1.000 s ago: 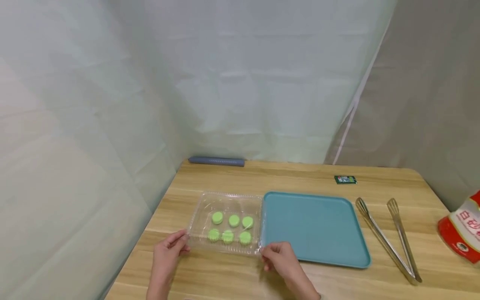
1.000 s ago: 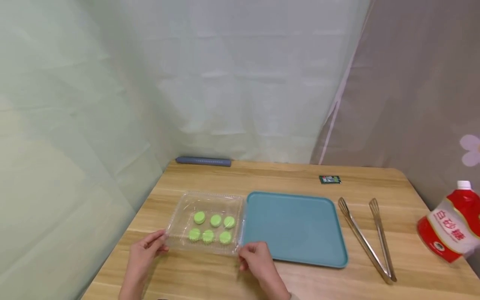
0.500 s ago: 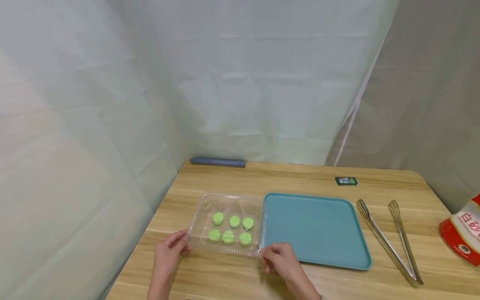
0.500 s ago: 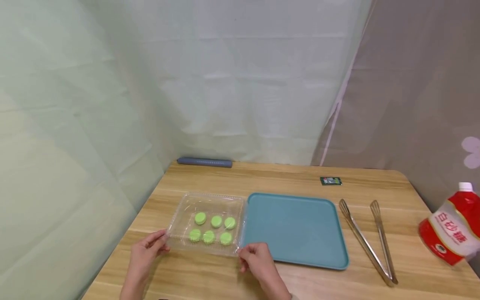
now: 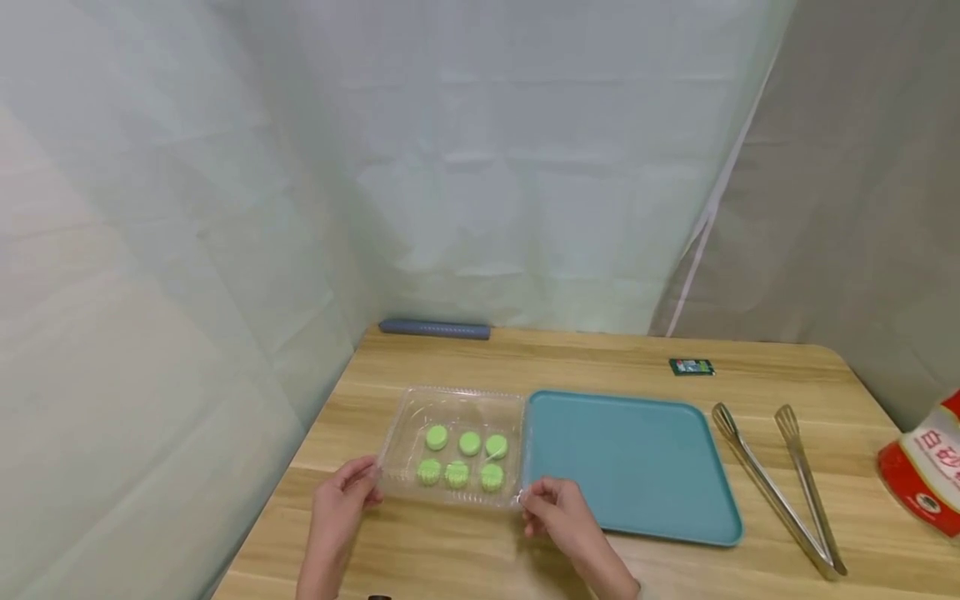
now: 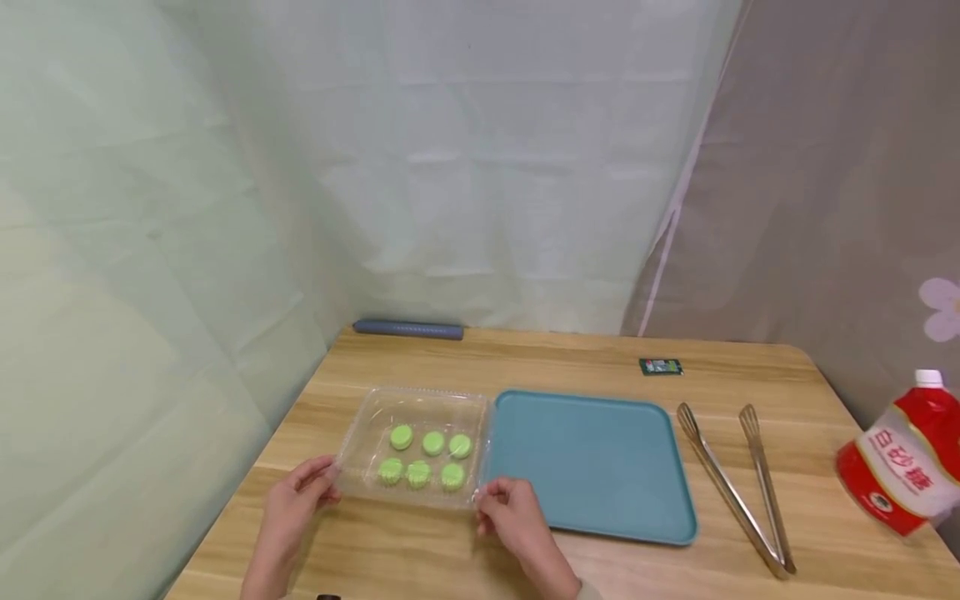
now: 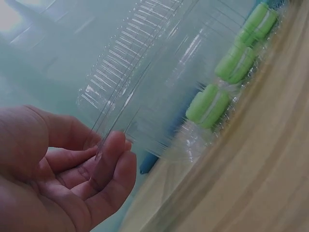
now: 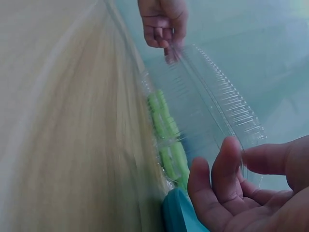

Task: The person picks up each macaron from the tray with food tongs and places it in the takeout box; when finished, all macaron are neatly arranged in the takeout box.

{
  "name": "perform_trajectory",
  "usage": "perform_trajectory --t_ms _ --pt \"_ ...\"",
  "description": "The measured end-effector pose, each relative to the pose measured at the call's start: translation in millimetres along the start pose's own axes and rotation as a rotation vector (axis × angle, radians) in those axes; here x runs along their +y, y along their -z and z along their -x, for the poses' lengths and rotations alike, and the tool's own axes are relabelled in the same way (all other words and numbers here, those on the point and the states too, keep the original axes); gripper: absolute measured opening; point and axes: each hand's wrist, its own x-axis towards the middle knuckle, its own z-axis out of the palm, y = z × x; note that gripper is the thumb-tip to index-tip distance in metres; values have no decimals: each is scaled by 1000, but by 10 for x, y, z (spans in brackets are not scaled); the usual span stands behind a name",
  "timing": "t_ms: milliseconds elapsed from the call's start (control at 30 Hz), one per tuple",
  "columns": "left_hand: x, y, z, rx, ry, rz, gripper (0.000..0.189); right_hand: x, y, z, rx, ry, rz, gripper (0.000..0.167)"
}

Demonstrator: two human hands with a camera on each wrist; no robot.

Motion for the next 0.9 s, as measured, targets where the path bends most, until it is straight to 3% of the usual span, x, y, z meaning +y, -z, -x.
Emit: perform_trajectory --t_ms 233,500,567,733,900 --pt "4 -60 -80 -37 -43 -39 29 31 24 -25 9 1 -3 17" --pt "28 -37 -126 -67 -41 -31 34 -48 147 1 -7 -19 27 27" --pt "51 -1 -150 -69 -64 -91 36 -109 206 9 -6 -12 36 29" --pt "173 176 -151 -26 -173 -400 40 -263 388 44 10 38 116 35" --pt "326 303 -107 -39 -237 -561 48 -431 620 98 119 87 208 36"
